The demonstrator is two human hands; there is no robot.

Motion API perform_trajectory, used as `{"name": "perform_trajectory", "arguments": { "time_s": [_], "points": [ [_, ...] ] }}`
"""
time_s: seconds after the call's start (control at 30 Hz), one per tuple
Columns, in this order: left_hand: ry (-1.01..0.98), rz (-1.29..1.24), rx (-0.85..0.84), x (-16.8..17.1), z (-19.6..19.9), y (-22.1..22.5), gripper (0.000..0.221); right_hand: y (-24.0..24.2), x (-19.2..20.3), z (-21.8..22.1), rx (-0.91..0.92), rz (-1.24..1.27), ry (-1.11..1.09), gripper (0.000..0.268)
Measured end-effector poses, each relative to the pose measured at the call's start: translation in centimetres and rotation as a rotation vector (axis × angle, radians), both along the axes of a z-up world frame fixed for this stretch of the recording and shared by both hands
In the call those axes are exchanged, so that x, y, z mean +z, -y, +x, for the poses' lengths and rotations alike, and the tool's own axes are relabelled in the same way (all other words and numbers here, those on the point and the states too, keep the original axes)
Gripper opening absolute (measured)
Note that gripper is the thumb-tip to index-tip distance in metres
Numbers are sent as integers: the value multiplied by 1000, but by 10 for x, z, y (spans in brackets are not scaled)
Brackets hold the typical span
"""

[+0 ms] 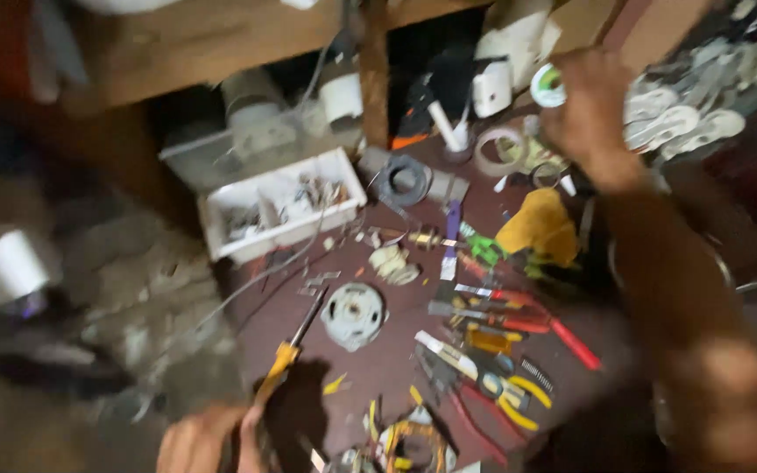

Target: Repairing a motor stator by stripping wire insulation, twisting wires together, and soldering the connections.

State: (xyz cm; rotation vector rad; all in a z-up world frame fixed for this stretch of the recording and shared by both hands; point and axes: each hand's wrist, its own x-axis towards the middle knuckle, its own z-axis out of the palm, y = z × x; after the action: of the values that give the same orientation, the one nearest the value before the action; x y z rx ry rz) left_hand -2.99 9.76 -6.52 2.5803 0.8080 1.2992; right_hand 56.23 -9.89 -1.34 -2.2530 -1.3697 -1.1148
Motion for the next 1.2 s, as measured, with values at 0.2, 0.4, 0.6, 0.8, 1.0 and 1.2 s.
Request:
{"name": "perform_trajectory", "arguments": {
  "time_s": [0.2,0.4,0.6,0.8,1.0,1.2],
  "points": [
    [-151,-485,-183,62,13,25,11,22,90,-218,104,81,-589,61],
    [-26,-1032,-273,71,20,45,11,41,69,-343,329,143,-842,63],
    [105,-1003,-188,78,14,39,5,6,44,-367,381,-128,-844,59],
    [56,-971,-90,77,-6,16,6,-44,31,-372,464,-414,-983,60],
    [46,-998,-29,91,-29,13,6,-54,6,-364,397,-678,-1055,61],
    [26,-980,7,94,-43,11,7,-48,7,-356,383,-678,-1067,62]
  ]
}}
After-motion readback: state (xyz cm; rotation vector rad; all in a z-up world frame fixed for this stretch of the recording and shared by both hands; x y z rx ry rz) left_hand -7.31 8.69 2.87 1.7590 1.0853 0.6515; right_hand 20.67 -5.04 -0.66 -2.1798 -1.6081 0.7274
